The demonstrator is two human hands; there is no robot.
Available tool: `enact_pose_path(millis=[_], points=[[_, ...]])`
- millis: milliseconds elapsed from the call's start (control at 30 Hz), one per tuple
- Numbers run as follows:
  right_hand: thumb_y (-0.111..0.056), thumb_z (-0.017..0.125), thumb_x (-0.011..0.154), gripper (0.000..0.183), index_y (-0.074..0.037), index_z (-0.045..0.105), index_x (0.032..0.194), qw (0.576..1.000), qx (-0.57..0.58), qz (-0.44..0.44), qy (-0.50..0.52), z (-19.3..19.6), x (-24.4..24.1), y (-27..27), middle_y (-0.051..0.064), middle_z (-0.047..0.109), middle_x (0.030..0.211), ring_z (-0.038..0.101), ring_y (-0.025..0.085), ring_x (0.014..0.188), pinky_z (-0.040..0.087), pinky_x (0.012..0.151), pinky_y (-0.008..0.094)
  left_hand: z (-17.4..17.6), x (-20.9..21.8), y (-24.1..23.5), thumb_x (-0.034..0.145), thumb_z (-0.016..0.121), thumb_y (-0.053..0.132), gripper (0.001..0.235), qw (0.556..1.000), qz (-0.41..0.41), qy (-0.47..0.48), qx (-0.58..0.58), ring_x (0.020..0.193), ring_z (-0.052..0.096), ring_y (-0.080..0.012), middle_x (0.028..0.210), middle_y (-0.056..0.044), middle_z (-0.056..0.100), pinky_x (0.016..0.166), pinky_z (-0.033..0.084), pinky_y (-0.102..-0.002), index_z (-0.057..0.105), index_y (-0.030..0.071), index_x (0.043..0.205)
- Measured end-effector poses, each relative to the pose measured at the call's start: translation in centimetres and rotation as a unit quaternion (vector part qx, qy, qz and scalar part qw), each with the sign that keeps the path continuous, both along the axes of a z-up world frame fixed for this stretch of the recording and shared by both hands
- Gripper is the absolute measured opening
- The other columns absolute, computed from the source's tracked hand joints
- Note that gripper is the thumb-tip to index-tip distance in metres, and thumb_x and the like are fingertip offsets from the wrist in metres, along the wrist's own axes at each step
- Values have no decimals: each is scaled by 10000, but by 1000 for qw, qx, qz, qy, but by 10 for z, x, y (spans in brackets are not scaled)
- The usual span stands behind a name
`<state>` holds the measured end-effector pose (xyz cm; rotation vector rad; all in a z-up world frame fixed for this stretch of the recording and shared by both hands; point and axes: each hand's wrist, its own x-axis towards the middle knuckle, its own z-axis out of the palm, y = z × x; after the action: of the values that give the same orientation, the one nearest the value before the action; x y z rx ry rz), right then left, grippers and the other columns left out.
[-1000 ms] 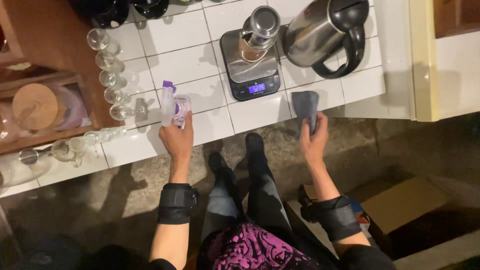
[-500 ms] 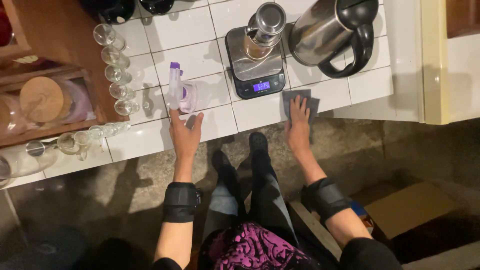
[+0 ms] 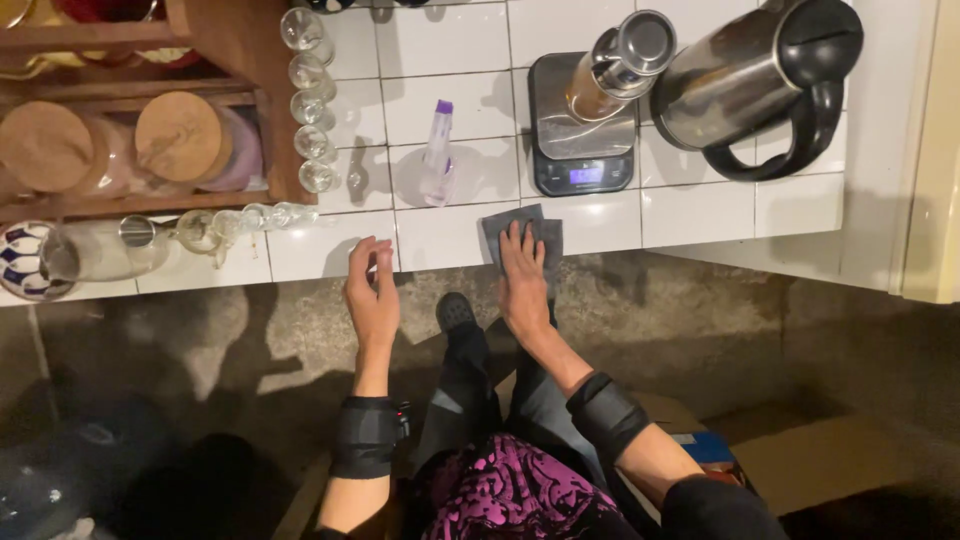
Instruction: Clean glass jars with a cloth and pour hot water from a kettle into a shaker.
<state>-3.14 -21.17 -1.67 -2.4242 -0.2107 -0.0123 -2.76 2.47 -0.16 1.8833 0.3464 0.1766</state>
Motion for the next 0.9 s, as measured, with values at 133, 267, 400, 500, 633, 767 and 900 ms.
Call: enact_pose_path(millis=[133,267,400,500,633,767,900], points=[[125,568,724,801,43,426,1508,1000,-6,16,-10,-8,-1,-3,266,338,1629,237,483,1540,183,1252,604,-8,-29,14,1088,556,163,256,998,52,8,-19,1035,719,-183,1139,-102,746,858,536,-302,595,16,1294],[116,555,756,779,52,408,1518,1000,-4,9,-17,-15,0,-1,274,319,1636,233,481,1544,170,1258,608,-19,-45,23,1080,566,174,235,995,94,36,-3,987,724,-186,1073,-103,765,824,535,-310,632,14,1240],[129,537,757,777,65,393,1518,1000,-7,17,-25,-5,0,3,288,303,1639,220,492,1543,174,1254,612,-15,-50,23,1087,574,192,248,992,90,77,30,960,672,-243,1128,-120,717,848,525,-365,650,33,1261],[138,531,764,769,71,387,1517,999,-7,39,-37,-4,-1,3,295,298,1637,211,503,1544,176,1249,621,-8,-39,28,1063,582,139,257,989,47,41,137,1101,583,-332,1255,-165,625,936,485,-440,631,14,1283],[143,532,768,760,64,398,1512,997,-7,75,-26,0,5,23,286,317,1632,224,496,1545,188,1250,620,3,-20,34,1019,594,74,283,969,20,-28,243,1275,532,-383,1348,-195,582,1049,446,-487,603,-29,1283],[153,518,761,754,72,409,1503,992,4,127,-17,-2,15,67,297,326,1622,237,499,1536,201,1246,614,-3,-21,42,1008,589,59,336,970,38,-38,238,1347,502,-399,1399,-214,567,1113,409,-494,577,-59,1322],[142,523,756,736,76,422,1483,985,11,169,-11,-1,31,112,296,334,1610,251,504,1526,216,1241,608,-5,-25,49,1049,557,81,340,985,57,-33,160,1386,503,-394,1433,-232,572,1134,403,-477,571,-55,1360]])
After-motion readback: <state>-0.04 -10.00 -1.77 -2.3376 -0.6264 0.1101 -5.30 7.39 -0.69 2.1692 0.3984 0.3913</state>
